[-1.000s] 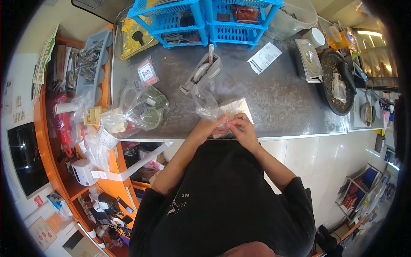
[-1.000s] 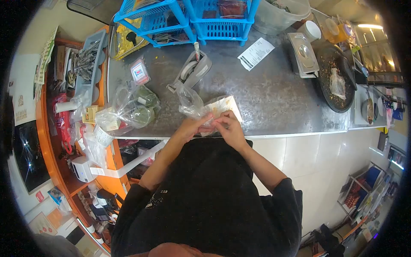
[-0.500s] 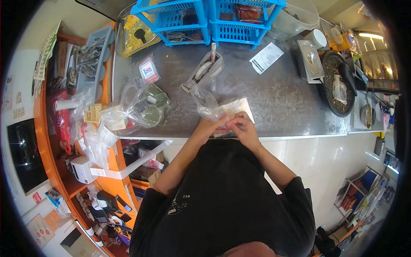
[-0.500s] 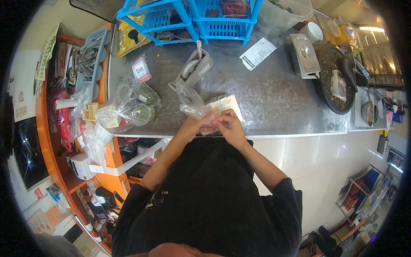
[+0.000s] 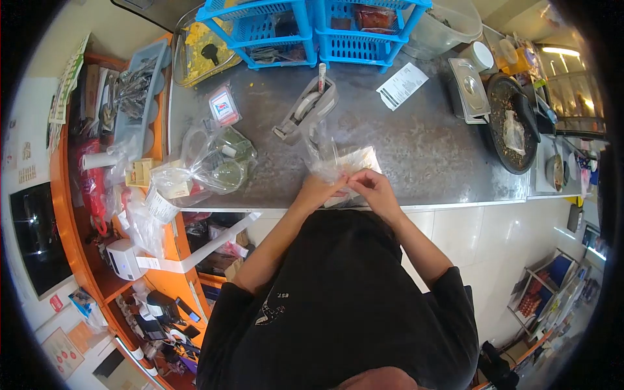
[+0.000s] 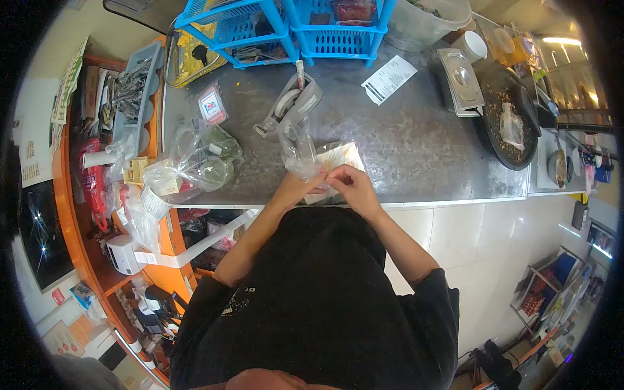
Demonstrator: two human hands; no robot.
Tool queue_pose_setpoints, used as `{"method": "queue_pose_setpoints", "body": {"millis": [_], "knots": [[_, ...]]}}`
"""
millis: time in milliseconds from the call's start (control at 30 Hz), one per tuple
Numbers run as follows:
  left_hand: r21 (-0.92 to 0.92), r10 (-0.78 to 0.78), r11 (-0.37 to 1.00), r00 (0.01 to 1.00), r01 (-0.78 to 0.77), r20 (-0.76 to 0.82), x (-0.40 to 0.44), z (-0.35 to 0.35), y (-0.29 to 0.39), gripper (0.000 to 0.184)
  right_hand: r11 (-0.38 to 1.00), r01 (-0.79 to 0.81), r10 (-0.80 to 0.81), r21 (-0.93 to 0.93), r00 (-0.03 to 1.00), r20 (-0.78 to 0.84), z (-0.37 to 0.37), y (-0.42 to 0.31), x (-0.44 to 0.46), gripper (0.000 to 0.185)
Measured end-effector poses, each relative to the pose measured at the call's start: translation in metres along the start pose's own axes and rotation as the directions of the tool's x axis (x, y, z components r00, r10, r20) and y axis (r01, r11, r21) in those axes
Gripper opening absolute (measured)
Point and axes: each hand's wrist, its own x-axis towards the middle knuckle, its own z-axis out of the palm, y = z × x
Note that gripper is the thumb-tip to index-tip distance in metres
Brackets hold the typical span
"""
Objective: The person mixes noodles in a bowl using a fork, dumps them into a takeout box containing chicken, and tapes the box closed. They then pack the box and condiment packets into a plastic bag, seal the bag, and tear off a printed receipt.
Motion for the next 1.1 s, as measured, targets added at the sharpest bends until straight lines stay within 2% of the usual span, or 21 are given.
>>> {"method": "queue_pose_setpoints", "body": {"millis": [100, 200, 267, 400, 500, 667, 733, 800, 867, 933, 967, 1000, 1033, 1067, 1100], "knots": [[0.008, 0.007, 1.000, 0.999, -0.007, -0.031, 0.000, 0.002, 0.004, 0.034, 0.981, 0.038, -0.038, -0.189, 0.999, 0.002, -0.005, 0.001, -0.002, 0.007], [0.048, 0.005, 0.999, 0.997, -0.002, -0.080, 0.001, 0.002, 0.007, 0.034, 0.868, 0.145, -0.173, -0.474, 0.985, -0.016, 0.000, -0.009, -0.011, 0.010], [0.062, -0.003, 0.998, 0.995, 0.009, -0.104, 0.001, 0.004, 0.008, 0.033, 0.776, 0.304, -0.331, -0.553, 0.942, 0.052, 0.002, -0.006, -0.013, 0.012], [0.035, 0.038, 0.999, 0.994, -0.034, -0.105, 0.002, 0.003, 0.002, 0.032, 0.564, 0.508, -0.554, -0.651, 0.818, 0.158, 0.003, -0.004, -0.013, 0.011], [0.000, 0.033, 0.999, 0.991, -0.034, -0.130, 0.001, 0.005, 0.001, 0.031, 0.468, 0.520, -0.592, -0.714, 0.785, 0.184, 0.006, -0.001, -0.014, 0.013], [-0.054, -0.026, 0.998, 0.985, 0.018, -0.169, -0.001, 0.007, 0.001, 0.033, 0.460, 0.527, -0.590, -0.714, 0.783, 0.198, 0.006, 0.005, -0.014, 0.012], [0.304, 0.166, 0.942, 0.985, -0.143, -0.049, 0.008, -0.007, -0.017, 0.033, 0.463, 0.511, -0.583, -0.725, 0.791, 0.185, 0.000, 0.009, -0.009, 0.011], [0.566, 0.249, 0.792, 0.968, -0.230, 0.045, 0.011, -0.018, -0.027, 0.034, 0.461, 0.470, -0.571, -0.753, 0.806, 0.154, -0.022, 0.022, 0.004, 0.010], [0.742, 0.264, 0.631, 0.962, -0.226, 0.069, -0.004, -0.006, 0.004, 0.035, 0.441, 0.346, -0.602, -0.828, 0.799, 0.013, -0.041, 0.010, 0.021, 0.012], [0.592, 0.173, 0.791, 0.985, -0.152, 0.022, -0.014, -0.005, 0.020, 0.034, 0.728, 0.242, -0.450, -0.642, 0.874, -0.181, -0.052, -0.028, 0.025, 0.014], [0.453, 0.126, 0.884, 0.992, -0.115, 0.006, -0.014, -0.006, 0.018, 0.035, 0.880, 0.401, -0.459, -0.254, 0.855, -0.242, -0.064, -0.048, 0.031, 0.013], [0.302, 0.079, 0.951, 0.997, -0.072, -0.011, -0.012, -0.007, 0.016, 0.035, 0.845, 0.509, -0.446, 0.167, 0.841, -0.306, -0.081, -0.075, 0.035, 0.013], [0.081, 0.022, 0.997, 0.999, -0.020, -0.026, -0.009, -0.009, 0.007, 0.036, 0.644, 0.613, -0.524, 0.457, 0.789, -0.320, -0.099, -0.126, 0.026, 0.014], [0.093, 0.011, 0.996, 1.000, -0.008, -0.029, -0.011, -0.007, 0.010, 0.037, 0.177, 0.519, -0.521, 0.836, 0.770, -0.367, -0.115, -0.177, 0.003, 0.013], [0.102, 0.000, 0.995, 0.999, 0.003, -0.032, -0.014, -0.004, 0.016, 0.038, -0.009, 0.642, -0.676, 0.767, 0.561, -0.477, -0.142, -0.210, -0.026, 0.010]]}}
